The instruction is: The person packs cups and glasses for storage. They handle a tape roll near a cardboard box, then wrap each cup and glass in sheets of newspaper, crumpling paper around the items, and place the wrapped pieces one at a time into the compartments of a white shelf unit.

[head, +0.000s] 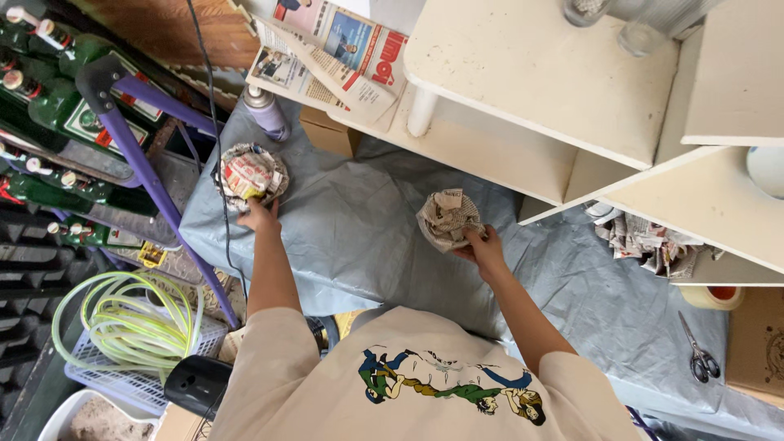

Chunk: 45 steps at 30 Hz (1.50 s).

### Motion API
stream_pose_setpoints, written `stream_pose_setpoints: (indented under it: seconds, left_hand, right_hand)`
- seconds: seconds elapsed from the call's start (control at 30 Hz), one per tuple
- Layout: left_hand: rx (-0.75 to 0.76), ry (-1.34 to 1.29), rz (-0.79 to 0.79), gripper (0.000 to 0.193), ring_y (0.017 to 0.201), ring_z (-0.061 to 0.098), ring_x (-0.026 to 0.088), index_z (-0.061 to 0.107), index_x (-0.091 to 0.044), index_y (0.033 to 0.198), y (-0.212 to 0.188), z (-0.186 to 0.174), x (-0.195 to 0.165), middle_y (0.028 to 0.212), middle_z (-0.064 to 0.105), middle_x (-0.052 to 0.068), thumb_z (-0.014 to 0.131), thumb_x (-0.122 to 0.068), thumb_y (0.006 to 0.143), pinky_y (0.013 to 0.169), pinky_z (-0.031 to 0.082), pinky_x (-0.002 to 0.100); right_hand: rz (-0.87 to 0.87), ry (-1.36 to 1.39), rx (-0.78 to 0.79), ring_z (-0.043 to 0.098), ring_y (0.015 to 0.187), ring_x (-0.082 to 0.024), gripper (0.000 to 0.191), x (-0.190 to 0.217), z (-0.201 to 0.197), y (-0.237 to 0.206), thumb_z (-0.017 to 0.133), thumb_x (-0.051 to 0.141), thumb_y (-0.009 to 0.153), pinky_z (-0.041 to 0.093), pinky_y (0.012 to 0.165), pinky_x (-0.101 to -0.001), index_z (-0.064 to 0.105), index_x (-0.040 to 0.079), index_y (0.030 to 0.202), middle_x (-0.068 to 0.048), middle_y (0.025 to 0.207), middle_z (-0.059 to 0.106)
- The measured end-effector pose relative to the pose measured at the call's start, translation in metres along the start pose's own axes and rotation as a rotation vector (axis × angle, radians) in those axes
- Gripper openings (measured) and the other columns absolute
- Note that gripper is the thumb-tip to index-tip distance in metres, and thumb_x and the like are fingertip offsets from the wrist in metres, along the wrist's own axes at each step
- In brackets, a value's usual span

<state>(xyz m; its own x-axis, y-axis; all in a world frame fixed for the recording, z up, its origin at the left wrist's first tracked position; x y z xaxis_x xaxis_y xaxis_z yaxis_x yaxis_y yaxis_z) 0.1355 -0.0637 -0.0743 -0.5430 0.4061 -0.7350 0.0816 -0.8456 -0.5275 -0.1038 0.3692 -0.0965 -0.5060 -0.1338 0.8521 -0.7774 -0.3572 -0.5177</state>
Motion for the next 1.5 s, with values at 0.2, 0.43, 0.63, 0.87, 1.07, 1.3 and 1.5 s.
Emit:
stream_pose_setpoints:
  seconds: [0.2,0.43,0.63,0.87,1.07,1.3,1.5]
  left_hand:
    - [-0.007,-0.036,0.005,0.066,0.125,0.055,0.042,0.019,-0.028,0.147,-0.023,-0.011,-0.006,0.152,0.034,0.015,0.059,-0.019,0.094,0.082,0.057,0.064]
    - [0.187,0.020,-0.037,0.069,0.120,0.062,0.035,0.021,-0.028,0.148,-0.055,-0.017,0.013,0.139,0.053,0.017,0.063,-0.018,0.095,0.083,0.064,0.061]
    - [0.426,0.187,-0.213,0.070,0.109,0.065,0.032,0.022,-0.023,0.150,-0.101,-0.034,0.053,0.131,0.053,0.017,0.065,-0.024,0.095,0.082,0.060,0.055]
    - [0.757,0.423,-0.411,0.066,0.107,0.070,0.034,0.024,-0.018,0.146,-0.181,-0.039,0.089,0.122,0.062,0.019,0.062,-0.026,0.094,0.080,0.064,0.053]
    - [1.048,0.543,-0.499,0.056,0.104,0.072,0.028,0.035,-0.014,0.144,-0.242,0.013,0.099,0.115,0.068,0.011,0.059,-0.030,0.097,0.079,0.065,0.050]
    - [1.152,0.644,-0.274,0.056,0.109,0.068,0.022,0.041,-0.015,0.148,-0.244,0.115,0.072,0.125,0.061,0.012,0.060,-0.029,0.098,0.083,0.062,0.046]
    - [1.006,0.809,0.253,0.060,0.144,0.034,0.034,0.048,-0.009,0.157,-0.213,0.199,0.055,0.154,0.040,0.019,0.048,-0.038,0.104,0.120,0.036,0.046]
  right_hand:
    - [-0.183,0.061,0.037,0.075,0.085,-0.025,0.049,0.068,-0.009,-0.019,0.068,0.022,0.093,0.067,0.069,-0.0412,0.050,-0.001,0.133,-0.015,0.111,0.068]
    - [-0.267,-0.002,-0.042,0.076,0.083,-0.030,0.053,0.157,0.035,0.011,0.070,0.025,0.094,0.064,0.068,-0.0393,0.047,-0.011,0.124,-0.022,0.107,0.068]
    - [-0.273,-0.002,-0.025,0.078,0.082,-0.031,0.059,0.197,0.086,0.024,0.073,0.034,0.097,0.064,0.069,-0.0394,0.052,-0.017,0.118,-0.025,0.102,0.070]
    - [-0.362,-0.030,-0.053,0.073,0.087,-0.031,0.064,0.174,0.039,-0.010,0.063,0.049,0.093,0.065,0.065,-0.0446,0.045,0.002,0.132,-0.022,0.114,0.063]
    - [-0.115,-0.094,0.203,0.054,0.130,-0.023,0.078,0.116,0.003,-0.089,0.051,0.062,0.095,0.050,0.100,-0.0448,0.035,0.019,0.157,-0.005,0.151,0.051]
    - [-0.212,0.138,0.094,0.054,0.132,-0.028,0.075,0.191,0.040,-0.064,0.057,0.047,0.095,0.052,0.097,-0.0459,0.035,0.016,0.159,-0.013,0.150,0.052]
    - [-0.523,-0.016,0.051,0.049,0.141,-0.025,0.073,0.264,0.099,-0.019,0.056,0.046,0.105,0.042,0.111,-0.0347,0.034,0.002,0.160,-0.015,0.156,0.049]
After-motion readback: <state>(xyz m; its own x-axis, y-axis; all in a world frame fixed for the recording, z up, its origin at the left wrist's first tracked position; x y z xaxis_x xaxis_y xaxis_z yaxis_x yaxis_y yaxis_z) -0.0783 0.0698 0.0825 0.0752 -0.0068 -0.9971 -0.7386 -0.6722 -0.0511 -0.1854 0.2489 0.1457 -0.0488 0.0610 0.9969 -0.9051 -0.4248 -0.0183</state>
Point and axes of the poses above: each hand's wrist, its own y-axis towards the middle knuckle, its own z-axis out of the palm, x = y × z, the point moved 5 cm from there along y, towards the middle knuckle
